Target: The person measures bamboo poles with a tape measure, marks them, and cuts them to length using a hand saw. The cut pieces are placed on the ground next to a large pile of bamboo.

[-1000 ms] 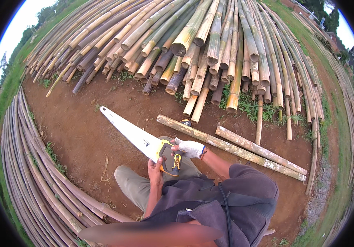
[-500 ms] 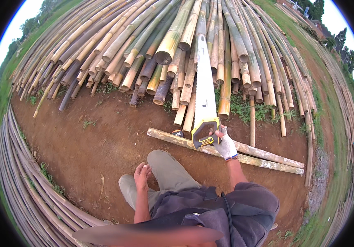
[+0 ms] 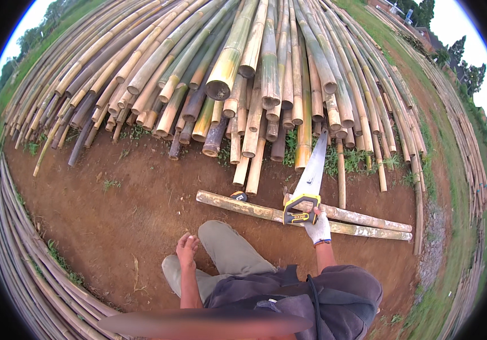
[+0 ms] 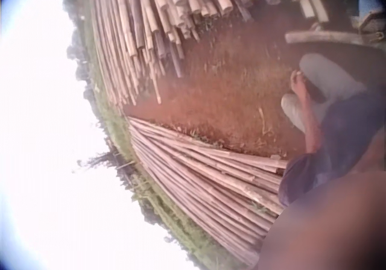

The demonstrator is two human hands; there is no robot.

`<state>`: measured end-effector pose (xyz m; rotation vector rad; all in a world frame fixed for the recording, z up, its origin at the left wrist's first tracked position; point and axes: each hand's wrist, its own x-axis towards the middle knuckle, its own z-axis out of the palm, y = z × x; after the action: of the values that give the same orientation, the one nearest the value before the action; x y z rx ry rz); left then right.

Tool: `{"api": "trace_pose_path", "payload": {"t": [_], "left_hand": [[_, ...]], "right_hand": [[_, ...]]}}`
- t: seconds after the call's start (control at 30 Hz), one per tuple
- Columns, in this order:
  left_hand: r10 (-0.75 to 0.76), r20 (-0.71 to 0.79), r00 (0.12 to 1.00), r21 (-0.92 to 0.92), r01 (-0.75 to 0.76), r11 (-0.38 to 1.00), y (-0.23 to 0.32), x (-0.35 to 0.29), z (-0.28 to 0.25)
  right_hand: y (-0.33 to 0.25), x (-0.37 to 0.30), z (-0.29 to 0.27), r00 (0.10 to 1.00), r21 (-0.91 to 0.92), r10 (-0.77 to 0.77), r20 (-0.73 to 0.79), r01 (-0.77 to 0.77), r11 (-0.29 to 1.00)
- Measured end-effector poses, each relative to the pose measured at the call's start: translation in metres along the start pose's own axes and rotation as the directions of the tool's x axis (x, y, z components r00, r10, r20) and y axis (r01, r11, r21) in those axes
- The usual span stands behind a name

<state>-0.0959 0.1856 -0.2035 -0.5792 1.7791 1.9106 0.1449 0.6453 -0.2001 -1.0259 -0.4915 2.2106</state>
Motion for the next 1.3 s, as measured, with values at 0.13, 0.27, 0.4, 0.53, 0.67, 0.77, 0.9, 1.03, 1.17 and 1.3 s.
{"api": "trace_pose_path", "payload": {"t": [0.13, 0.27, 0.4, 0.53, 0.67, 0.77, 0.9, 1.03, 1.17, 1.3], "left_hand": [[0.019, 0.032, 0.999, -0.009, -0.018, 1.000, 0.007, 0.009, 0.014], [0.011, 0.058, 0.998, -0.016, -0.010, 1.000, 0.002, 0.017, 0.024], [-0.008, 0.080, 0.997, -0.052, 0.012, 0.999, -0.003, 0.022, 0.026], [-0.008, 0.051, 0.999, -0.076, 0.012, 0.997, -0.017, 0.042, 0.008], [-0.021, -0.044, 0.999, -0.084, 0.017, 0.996, -0.019, 0.060, -0.015], [-0.015, -0.059, 0.998, -0.136, 0.006, 0.991, -0.021, 0.077, -0.028], [0.090, -0.148, 0.985, -0.074, -0.101, 0.992, -0.028, 0.107, -0.036], [0.417, -0.326, 0.848, 0.500, -0.219, 0.838, -0.006, 0.133, -0.045], [0.585, -0.466, 0.664, 0.722, -0.097, 0.685, -0.003, 0.188, -0.064], [0.649, -0.516, 0.559, 0.825, 0.122, 0.552, -0.028, 0.242, -0.086]], "right_hand": [[-0.002, -0.007, 0.000, 0.996, -0.074, 0.048, -0.070, -0.054, 0.996], [-0.010, 0.018, -0.033, 0.976, -0.246, 0.053, -0.211, -0.106, 0.963], [-0.030, 0.057, -0.108, 0.974, -0.967, -0.115, 0.196, 0.211, 0.140], [-0.019, 0.055, -0.108, 0.964, -0.963, -0.192, -0.183, -0.137, 0.231], [0.001, 0.047, -0.075, 0.866, -0.859, -0.186, -0.464, -0.388, 0.333], [0.001, 0.041, -0.051, 0.872, -0.916, -0.378, -0.310, -0.380, -0.126], [0.010, 0.049, 0.007, 0.917, -0.881, -0.371, 0.148, -0.049, -0.471], [0.054, 0.063, 0.191, 0.529, -0.532, -0.257, 0.809, 0.470, -0.704], [0.093, 0.049, 0.401, 0.187, -0.186, -0.083, 0.979, 0.646, -0.740], [0.137, 0.053, 0.548, -0.048, 0.130, 0.125, 0.991, 0.583, -0.802]]}}
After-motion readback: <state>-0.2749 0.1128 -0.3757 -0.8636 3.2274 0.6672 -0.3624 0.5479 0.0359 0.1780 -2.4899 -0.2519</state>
